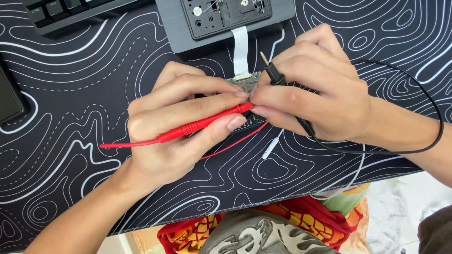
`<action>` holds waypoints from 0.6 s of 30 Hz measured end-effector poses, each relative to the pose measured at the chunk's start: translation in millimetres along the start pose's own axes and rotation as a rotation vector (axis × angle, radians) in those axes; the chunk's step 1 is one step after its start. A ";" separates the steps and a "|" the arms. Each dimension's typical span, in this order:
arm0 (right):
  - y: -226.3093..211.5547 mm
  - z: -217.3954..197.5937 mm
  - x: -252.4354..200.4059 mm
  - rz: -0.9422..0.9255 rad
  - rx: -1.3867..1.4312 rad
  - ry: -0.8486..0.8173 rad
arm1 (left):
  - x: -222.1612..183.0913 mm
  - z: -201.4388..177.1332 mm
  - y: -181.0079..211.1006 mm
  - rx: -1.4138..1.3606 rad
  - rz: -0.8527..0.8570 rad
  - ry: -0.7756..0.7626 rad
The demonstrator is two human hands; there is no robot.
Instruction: Testing a circuit board's components and connections using a digital multimeter's probes.
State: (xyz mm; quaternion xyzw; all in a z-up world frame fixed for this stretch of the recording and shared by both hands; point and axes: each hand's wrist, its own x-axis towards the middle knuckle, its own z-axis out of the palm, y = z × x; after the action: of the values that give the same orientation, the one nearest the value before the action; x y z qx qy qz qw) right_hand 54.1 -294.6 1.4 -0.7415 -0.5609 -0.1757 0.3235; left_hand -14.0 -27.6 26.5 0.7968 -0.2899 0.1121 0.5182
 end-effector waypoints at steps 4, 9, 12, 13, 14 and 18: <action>3.5 -0.3 -3.3 0.015 0.049 -0.051 | -0.8 -2.3 -7.3 0.013 0.034 -0.021; 9.2 -3.7 -4.6 0.022 0.113 -0.124 | -0.2 -4.8 -13.0 0.036 0.094 -0.051; 9.0 -4.1 -2.3 0.037 0.141 -0.178 | 0.0 -8.1 -16.3 0.073 0.137 -0.086; 9.0 -4.4 -0.8 0.048 0.145 -0.214 | 0.6 -9.6 -17.7 0.093 0.162 -0.107; 8.9 -3.8 -0.2 0.046 0.147 -0.213 | 0.6 -10.2 -17.9 0.097 0.161 -0.107; 8.2 -6.0 1.9 0.056 0.149 -0.216 | 2.5 -11.6 -17.0 0.065 0.146 -0.105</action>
State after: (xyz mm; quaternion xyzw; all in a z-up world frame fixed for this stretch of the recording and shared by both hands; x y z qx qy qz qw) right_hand 63.1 -298.6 4.7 -0.7453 -0.5832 -0.0434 0.3202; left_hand -0.8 -13.1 19.8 0.7946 -0.3701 0.1168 0.4668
